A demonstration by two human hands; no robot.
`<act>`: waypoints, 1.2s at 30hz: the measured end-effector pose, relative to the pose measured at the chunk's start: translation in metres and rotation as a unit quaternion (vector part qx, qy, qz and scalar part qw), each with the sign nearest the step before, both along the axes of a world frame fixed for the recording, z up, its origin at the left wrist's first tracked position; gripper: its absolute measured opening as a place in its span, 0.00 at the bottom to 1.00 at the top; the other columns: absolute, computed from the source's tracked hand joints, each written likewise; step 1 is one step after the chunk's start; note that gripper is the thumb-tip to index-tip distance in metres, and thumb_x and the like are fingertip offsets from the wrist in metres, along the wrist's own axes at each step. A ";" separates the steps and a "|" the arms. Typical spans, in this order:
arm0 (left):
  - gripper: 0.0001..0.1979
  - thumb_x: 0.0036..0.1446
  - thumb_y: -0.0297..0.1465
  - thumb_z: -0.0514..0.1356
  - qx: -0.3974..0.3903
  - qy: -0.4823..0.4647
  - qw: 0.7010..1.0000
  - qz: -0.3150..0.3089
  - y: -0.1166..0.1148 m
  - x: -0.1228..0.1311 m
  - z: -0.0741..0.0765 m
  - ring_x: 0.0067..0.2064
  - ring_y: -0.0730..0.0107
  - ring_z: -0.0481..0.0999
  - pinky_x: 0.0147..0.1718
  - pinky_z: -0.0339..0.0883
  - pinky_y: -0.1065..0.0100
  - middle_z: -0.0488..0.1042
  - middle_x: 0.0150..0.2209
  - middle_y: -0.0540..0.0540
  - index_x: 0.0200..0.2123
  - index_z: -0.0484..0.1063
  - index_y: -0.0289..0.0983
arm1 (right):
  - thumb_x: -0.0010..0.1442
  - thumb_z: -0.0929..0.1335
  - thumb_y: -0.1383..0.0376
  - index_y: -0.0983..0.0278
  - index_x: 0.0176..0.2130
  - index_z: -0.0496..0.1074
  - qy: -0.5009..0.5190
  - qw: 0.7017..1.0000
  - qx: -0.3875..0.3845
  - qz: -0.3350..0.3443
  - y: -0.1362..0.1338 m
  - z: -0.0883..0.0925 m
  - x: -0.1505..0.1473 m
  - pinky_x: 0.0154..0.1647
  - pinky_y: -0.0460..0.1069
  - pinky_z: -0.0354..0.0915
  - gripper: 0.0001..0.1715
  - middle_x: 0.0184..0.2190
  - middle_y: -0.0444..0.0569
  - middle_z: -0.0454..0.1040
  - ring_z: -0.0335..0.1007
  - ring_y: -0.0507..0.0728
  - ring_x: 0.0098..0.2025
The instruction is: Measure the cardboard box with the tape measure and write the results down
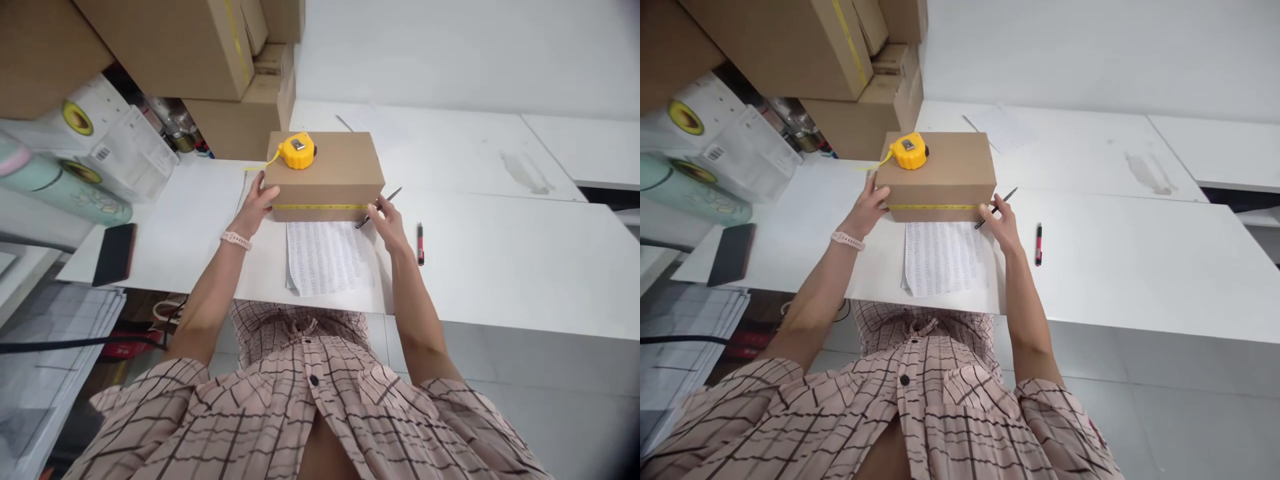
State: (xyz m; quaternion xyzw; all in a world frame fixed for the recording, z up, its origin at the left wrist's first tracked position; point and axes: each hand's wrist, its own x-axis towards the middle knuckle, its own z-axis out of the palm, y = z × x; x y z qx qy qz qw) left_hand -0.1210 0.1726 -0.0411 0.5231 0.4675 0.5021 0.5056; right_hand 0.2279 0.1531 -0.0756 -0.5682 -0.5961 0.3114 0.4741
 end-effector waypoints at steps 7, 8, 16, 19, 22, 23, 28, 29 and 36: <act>0.31 0.61 0.50 0.61 -0.032 -0.024 0.998 -0.051 0.027 0.035 0.023 0.67 0.51 0.63 0.60 0.66 0.46 0.65 0.66 0.47 0.64 0.61 0.50 | 0.53 0.72 0.42 0.62 0.49 0.77 -0.010 0.998 0.035 -0.057 0.028 0.006 -0.001 0.61 0.58 0.62 0.33 0.49 0.55 0.70 0.65 0.62 0.56; 0.30 0.62 0.49 0.60 -0.025 -0.019 0.998 -0.060 0.033 0.044 0.028 0.67 0.52 0.63 0.59 0.67 0.47 0.66 0.66 0.47 0.64 0.61 0.50 | 0.53 0.72 0.43 0.62 0.48 0.77 -0.013 0.996 0.042 -0.078 0.029 0.007 0.006 0.60 0.58 0.63 0.33 0.48 0.54 0.69 0.66 0.61 0.55; 0.30 0.65 0.48 0.56 -0.010 0.043 0.987 -0.156 0.098 0.147 0.052 0.67 0.56 0.64 0.58 0.69 0.56 0.66 0.66 0.48 0.67 0.57 0.49 | 0.53 0.70 0.43 0.65 0.46 0.75 -0.049 0.972 0.037 -0.228 0.032 0.013 0.087 0.54 0.56 0.64 0.33 0.45 0.52 0.68 0.66 0.60 0.48; 0.30 0.65 0.49 0.55 -0.021 0.064 0.983 -0.173 0.111 0.181 0.047 0.63 0.55 0.70 0.55 0.71 0.57 0.70 0.64 0.43 0.67 0.59 0.45 | 0.51 0.70 0.42 0.67 0.45 0.75 -0.054 0.964 0.010 -0.262 0.035 0.002 0.111 0.53 0.56 0.64 0.35 0.45 0.54 0.67 0.67 0.60 0.46; 0.29 0.66 0.47 0.54 -0.026 0.095 0.978 -0.184 0.116 0.200 0.040 0.59 0.54 0.74 0.51 0.73 0.58 0.73 0.60 0.39 0.65 0.62 0.40 | 0.51 0.69 0.42 0.67 0.46 0.74 -0.054 0.959 -0.010 -0.279 0.039 -0.006 0.125 0.54 0.56 0.64 0.35 0.45 0.54 0.67 0.66 0.62 0.48; 0.29 0.67 0.47 0.54 -0.024 0.107 0.977 -0.185 0.117 0.201 0.039 0.58 0.54 0.75 0.50 0.74 0.59 0.74 0.60 0.38 0.65 0.63 0.40 | 0.51 0.69 0.43 0.67 0.47 0.74 -0.055 0.959 -0.016 -0.279 0.039 -0.006 0.127 0.54 0.56 0.63 0.35 0.46 0.55 0.67 0.66 0.62 0.49; 0.23 0.67 0.42 0.58 0.003 0.192 0.971 -0.146 0.117 0.163 0.036 0.58 0.57 0.74 0.53 0.72 0.57 0.72 0.60 0.39 0.61 0.67 0.40 | 0.57 0.66 0.47 0.66 0.57 0.70 -0.092 0.925 0.038 -0.367 0.009 0.004 0.099 0.55 0.58 0.62 0.36 0.50 0.59 0.66 0.66 0.64 0.51; 0.21 0.67 0.40 0.60 0.003 0.216 0.968 -0.131 0.115 0.147 0.034 0.56 0.57 0.74 0.52 0.72 0.55 0.72 0.59 0.39 0.60 0.68 0.39 | 0.61 0.64 0.49 0.66 0.57 0.69 -0.099 0.917 0.065 -0.382 -0.001 0.005 0.085 0.54 0.57 0.62 0.34 0.50 0.59 0.67 0.67 0.63 0.50; 0.18 0.67 0.38 0.61 -0.022 0.334 0.940 -0.073 0.070 0.050 -0.002 0.51 0.57 0.76 0.49 0.74 0.53 0.72 0.55 0.41 0.56 0.71 0.36 | 0.62 0.62 0.40 0.61 0.45 0.77 -0.208 0.967 -0.081 -0.123 -0.047 -0.005 -0.011 0.41 0.52 0.61 0.32 0.40 0.52 0.73 0.70 0.61 0.45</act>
